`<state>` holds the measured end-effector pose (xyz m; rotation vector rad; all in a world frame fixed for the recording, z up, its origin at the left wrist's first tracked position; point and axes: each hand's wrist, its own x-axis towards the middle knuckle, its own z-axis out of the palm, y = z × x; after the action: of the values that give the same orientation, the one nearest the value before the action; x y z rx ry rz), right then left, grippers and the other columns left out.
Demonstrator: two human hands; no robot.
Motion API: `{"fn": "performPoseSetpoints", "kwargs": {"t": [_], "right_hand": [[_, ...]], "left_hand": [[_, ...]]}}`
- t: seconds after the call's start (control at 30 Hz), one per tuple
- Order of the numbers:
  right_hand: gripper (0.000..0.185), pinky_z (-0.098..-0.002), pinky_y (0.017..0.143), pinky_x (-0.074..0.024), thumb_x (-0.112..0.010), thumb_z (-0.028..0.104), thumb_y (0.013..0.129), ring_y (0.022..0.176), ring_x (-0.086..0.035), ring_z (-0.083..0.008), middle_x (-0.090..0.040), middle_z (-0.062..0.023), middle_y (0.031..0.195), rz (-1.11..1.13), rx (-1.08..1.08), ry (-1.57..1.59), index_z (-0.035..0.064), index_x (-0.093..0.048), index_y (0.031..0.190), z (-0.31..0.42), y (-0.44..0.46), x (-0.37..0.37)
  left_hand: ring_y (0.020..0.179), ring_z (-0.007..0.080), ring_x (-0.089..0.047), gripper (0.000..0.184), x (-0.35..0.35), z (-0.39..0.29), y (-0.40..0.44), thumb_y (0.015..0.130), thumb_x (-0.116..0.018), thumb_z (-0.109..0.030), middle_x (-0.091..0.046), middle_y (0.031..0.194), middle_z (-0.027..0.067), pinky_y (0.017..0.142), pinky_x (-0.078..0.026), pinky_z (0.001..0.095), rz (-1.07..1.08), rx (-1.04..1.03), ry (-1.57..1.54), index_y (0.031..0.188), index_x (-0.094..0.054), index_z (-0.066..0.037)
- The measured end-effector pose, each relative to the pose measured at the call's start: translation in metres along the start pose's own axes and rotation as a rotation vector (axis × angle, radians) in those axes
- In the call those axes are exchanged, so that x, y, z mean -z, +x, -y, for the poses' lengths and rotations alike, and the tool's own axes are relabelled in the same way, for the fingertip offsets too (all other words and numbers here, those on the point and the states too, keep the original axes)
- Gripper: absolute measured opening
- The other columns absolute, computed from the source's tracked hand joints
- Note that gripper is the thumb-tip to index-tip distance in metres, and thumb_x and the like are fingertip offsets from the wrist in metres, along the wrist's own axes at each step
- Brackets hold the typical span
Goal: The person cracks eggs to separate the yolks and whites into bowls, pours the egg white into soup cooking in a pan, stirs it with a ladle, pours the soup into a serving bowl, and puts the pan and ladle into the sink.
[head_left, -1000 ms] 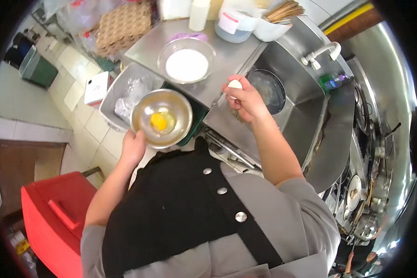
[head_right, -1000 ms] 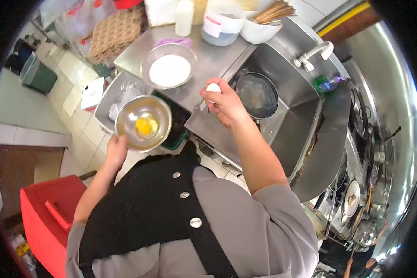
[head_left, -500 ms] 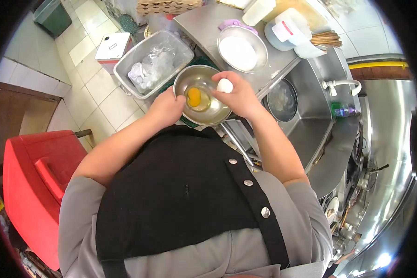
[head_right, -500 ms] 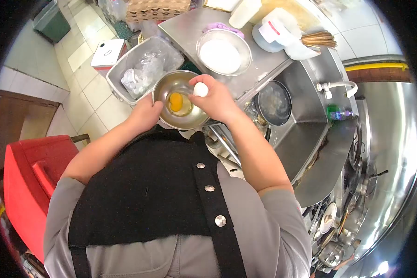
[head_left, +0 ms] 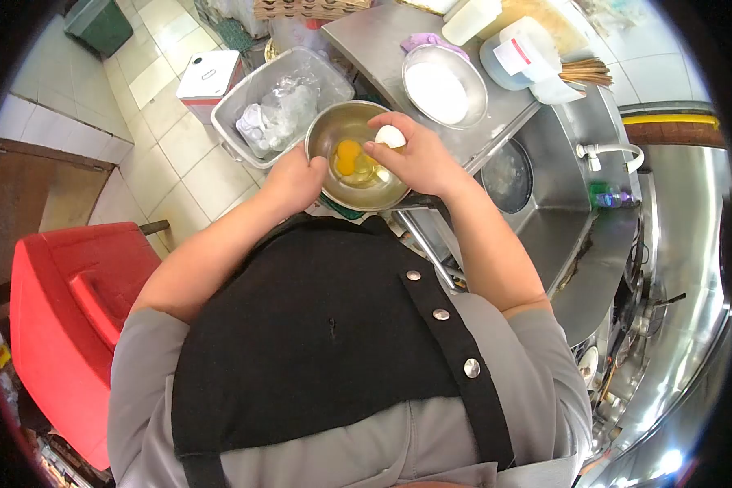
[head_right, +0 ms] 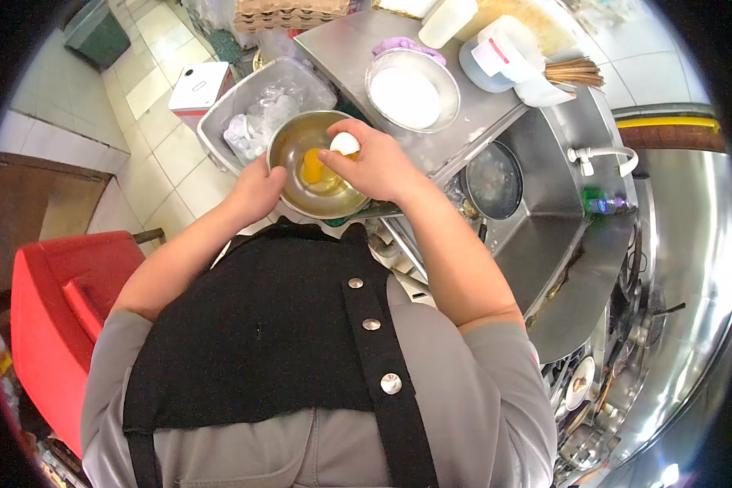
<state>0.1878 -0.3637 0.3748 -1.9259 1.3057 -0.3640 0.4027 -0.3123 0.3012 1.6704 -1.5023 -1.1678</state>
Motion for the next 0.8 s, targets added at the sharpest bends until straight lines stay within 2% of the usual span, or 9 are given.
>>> {"fn": "performPoseSetpoints", "kwargs": {"t": [0.1, 0.2, 0.3, 0.4, 0.5, 0.57, 0.63, 0.7, 0.8], "right_hand": [[0.043, -0.0335, 0.084, -0.0516, -0.071, 0.035, 0.091, 0.094, -0.065, -0.0195, -0.068, -0.0117, 0.102, -0.021, 0.059, -0.030, 0.0056, -0.061, 0.121, 0.000, 0.003, -0.005], [0.040, -0.0324, 0.082, -0.0521, -0.070, 0.035, 0.092, 0.091, -0.066, -0.0179, -0.069, -0.0104, 0.097, -0.015, 0.043, -0.060, 0.0055, -0.062, 0.118, 0.009, 0.005, -0.008], [0.033, -0.0287, 0.073, -0.0522, -0.069, 0.032, 0.094, 0.084, -0.066, -0.0130, -0.069, -0.0069, 0.089, -0.028, -0.053, 0.102, 0.0069, -0.063, 0.114, 0.017, 0.008, -0.009], [0.025, -0.0232, 0.060, -0.0473, -0.067, 0.028, 0.095, 0.074, -0.062, -0.0074, -0.068, -0.0030, 0.083, -0.147, -0.104, 0.397, 0.0087, -0.063, 0.111, 0.040, 0.000, 0.003], [0.020, -0.0204, 0.053, -0.0408, -0.066, 0.025, 0.096, 0.069, -0.058, -0.0055, -0.067, -0.0020, 0.082, -0.288, -0.093, 0.507, 0.0090, -0.063, 0.107, 0.055, -0.013, 0.025], [0.018, -0.0203, 0.050, -0.0384, -0.064, 0.023, 0.097, 0.063, -0.054, -0.0055, -0.066, -0.0014, 0.080, -0.452, -0.033, 0.459, 0.0081, -0.062, 0.106, 0.052, -0.021, 0.030], [0.019, -0.0208, 0.049, -0.0372, -0.065, 0.023, 0.098, 0.056, -0.050, -0.0063, -0.065, -0.0017, 0.079, -0.494, 0.003, 0.445, 0.0070, -0.060, 0.107, 0.044, -0.027, 0.033], [0.015, -0.0202, 0.049, -0.0375, -0.069, 0.021, 0.095, 0.057, -0.051, -0.0036, -0.064, 0.0011, 0.074, -0.520, -0.023, 0.484, 0.0073, -0.062, 0.099, 0.036, -0.030, 0.030], [0.016, -0.0200, 0.049, -0.0372, -0.069, 0.021, 0.095, 0.057, -0.051, -0.0034, -0.063, 0.0014, 0.072, -0.535, -0.077, 0.534, 0.0070, -0.062, 0.098, 0.019, -0.029, 0.015]], "left_hand": [[0.103, 0.0466, -0.064, 0.045, 0.002, 0.010, 0.003, 0.088, -0.045, -0.020, -0.065, 0.104, 0.0352, 0.094, -0.048, 0.0492, -0.013, -0.004, 0.007, 0.123, -0.056, 0.008], [0.104, 0.0473, -0.063, 0.046, 0.006, 0.020, 0.006, 0.089, -0.046, -0.020, -0.065, 0.106, 0.0353, 0.095, -0.048, 0.0490, 0.001, 0.004, 0.027, 0.123, -0.056, 0.009], [0.106, 0.0474, -0.063, 0.047, 0.009, 0.030, 0.007, 0.089, -0.046, -0.021, -0.065, 0.108, 0.0350, 0.096, -0.047, 0.0484, -0.009, 0.005, 0.009, 0.123, -0.054, 0.011], [0.108, 0.0470, -0.062, 0.048, 0.021, 0.032, 0.003, 0.090, -0.046, -0.021, -0.065, 0.109, 0.0350, 0.097, -0.047, 0.0472, -0.027, 0.015, 0.008, 0.125, -0.054, 0.011], [0.109, 0.0466, -0.062, 0.048, 0.034, 0.034, -0.001, 0.090, -0.046, -0.021, -0.065, 0.109, 0.0351, 0.097, -0.047, 0.0463, -0.052, -0.005, -0.016, 0.125, -0.054, 0.010], [0.109, 0.0463, -0.062, 0.047, 0.043, 0.038, -0.003, 0.090, -0.046, -0.020, -0.065, 0.109, 0.0347, 0.097, -0.047, 0.0460, -0.063, -0.023, -0.036, 0.125, -0.055, 0.009], [0.108, 0.0458, -0.063, 0.046, 0.054, 0.043, -0.004, 0.090, -0.046, -0.020, -0.065, 0.109, 0.0340, 0.096, -0.047, 0.0460, -0.070, -0.034, -0.049, 0.124, -0.056, 0.008], [0.108, 0.0450, -0.063, 0.045, 0.067, 0.039, -0.008, 0.090, -0.045, -0.019, -0.066, 0.110, 0.0328, 0.096, -0.047, 0.0458, -0.070, 0.006, -0.037, 0.124, -0.056, 0.008], [0.109, 0.0438, -0.063, 0.044, 0.081, 0.036, -0.013, 0.091, -0.045, -0.019, -0.066, 0.110, 0.0314, 0.096, -0.047, 0.0453, -0.069, 0.015, -0.024, 0.124, -0.057, 0.006]]}}
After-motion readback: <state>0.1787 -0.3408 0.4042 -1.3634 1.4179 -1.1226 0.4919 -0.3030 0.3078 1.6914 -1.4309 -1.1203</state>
